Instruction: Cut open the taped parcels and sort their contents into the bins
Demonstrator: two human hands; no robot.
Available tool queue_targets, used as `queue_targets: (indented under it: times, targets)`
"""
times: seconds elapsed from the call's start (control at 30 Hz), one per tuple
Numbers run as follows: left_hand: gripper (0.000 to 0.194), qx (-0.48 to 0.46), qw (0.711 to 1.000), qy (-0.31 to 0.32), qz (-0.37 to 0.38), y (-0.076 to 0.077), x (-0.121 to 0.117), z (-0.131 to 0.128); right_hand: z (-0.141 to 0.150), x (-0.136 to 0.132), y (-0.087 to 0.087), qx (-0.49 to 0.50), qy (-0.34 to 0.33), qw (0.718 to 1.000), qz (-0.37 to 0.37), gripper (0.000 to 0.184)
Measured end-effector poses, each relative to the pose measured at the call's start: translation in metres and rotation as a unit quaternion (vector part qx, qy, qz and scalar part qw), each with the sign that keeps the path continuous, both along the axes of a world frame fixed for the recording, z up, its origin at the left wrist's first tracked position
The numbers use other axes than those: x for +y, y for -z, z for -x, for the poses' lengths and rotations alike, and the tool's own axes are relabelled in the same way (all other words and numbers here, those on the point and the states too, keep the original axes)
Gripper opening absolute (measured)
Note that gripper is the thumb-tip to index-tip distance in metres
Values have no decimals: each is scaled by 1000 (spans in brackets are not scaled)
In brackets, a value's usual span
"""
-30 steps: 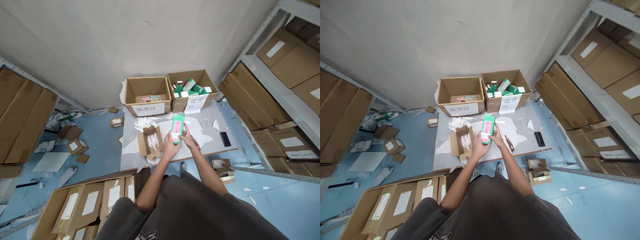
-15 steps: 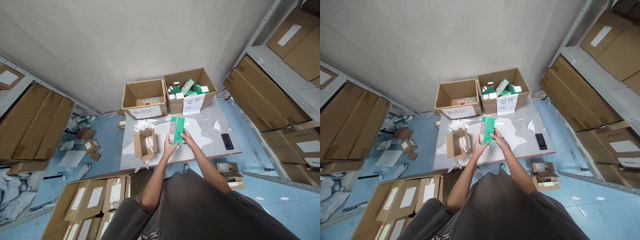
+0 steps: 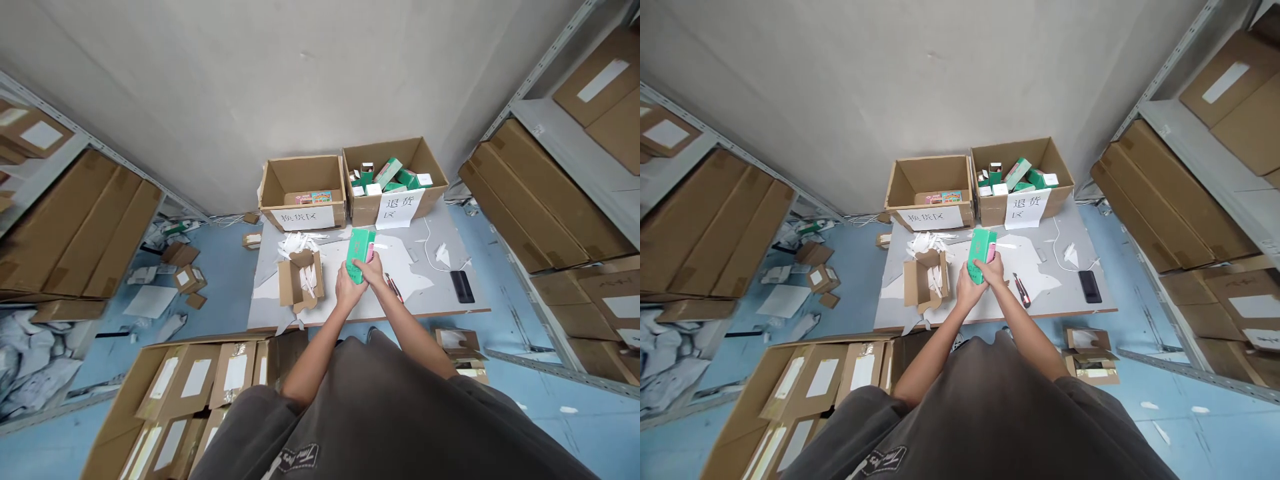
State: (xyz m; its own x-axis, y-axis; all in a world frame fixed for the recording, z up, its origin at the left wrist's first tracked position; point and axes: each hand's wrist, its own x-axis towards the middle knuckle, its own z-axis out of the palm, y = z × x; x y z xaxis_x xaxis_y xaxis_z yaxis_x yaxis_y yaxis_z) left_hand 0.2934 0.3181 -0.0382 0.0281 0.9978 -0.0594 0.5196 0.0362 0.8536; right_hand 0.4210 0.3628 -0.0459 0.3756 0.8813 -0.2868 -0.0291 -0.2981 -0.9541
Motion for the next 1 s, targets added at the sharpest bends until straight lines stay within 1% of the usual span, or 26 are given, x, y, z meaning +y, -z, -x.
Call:
queue_targets:
  times: [0.07, 0.1, 0.17, 0.23, 0.3, 0.37, 0.4, 0.43, 0.57, 0.6, 0.67, 0.73, 0.8, 0.87, 0.93, 1.0]
  targets:
    - [93, -8, 1000, -20, 5, 0, 3, 4, 6, -3, -2, 7, -14, 1000, -15, 67]
    - [91, -26, 999, -23, 8, 1, 5, 9, 7, -4, -3, 25, -22, 999, -25, 70]
    - [88, -97, 995, -20, 26, 4, 9, 21, 8, -7, -7, 88, -41, 994, -41, 71]
    - [87, -201, 977, 1, 66, 8, 13, 33, 7, -9, -11, 157, -68, 984, -42, 70]
    - [87, -292, 949, 38, 111, 11, 16, 43, 6, -10, -13, 198, -93, 975, -34, 70]
    - [88, -334, 929, 70, 141, 13, 18, 48, 6, -10, -14, 200, -93, 975, -29, 70]
    - [89, -331, 929, 76, 144, 13, 18, 49, 7, -9, -13, 190, -80, 978, -28, 69]
    - [91, -314, 937, 76, 136, 13, 17, 48, 7, -9, -12, 173, -60, 983, -29, 68]
    - [102, -157, 985, 65, 40, 9, 14, 36, 12, -5, -4, 66, 28, 997, -35, 74]
    - [103, -118, 991, 60, 23, 7, 13, 31, 13, -4, -2, 38, 36, 998, -35, 76]
    - [98, -65, 997, 35, 12, 4, 13, 23, 14, -4, -1, -6, 32, 999, -37, 78]
    - [90, -44, 999, 6, 12, 1, 15, 20, 13, -6, -3, -14, 17, 999, -49, 79]
    - [86, -66, 998, 3, 23, 1, 18, 24, 8, -8, -9, 25, -7, 997, -66, 77]
    - [83, -140, 989, 29, 48, 2, 22, 32, 0, -9, -16, 89, -46, 992, -71, 72]
    - [81, -238, 965, 70, 83, 4, 25, 39, -8, -8, -21, 145, -93, 984, -56, 68]
    - [81, -308, 938, 104, 119, 7, 26, 41, -14, -4, -22, 175, -114, 977, -34, 68]
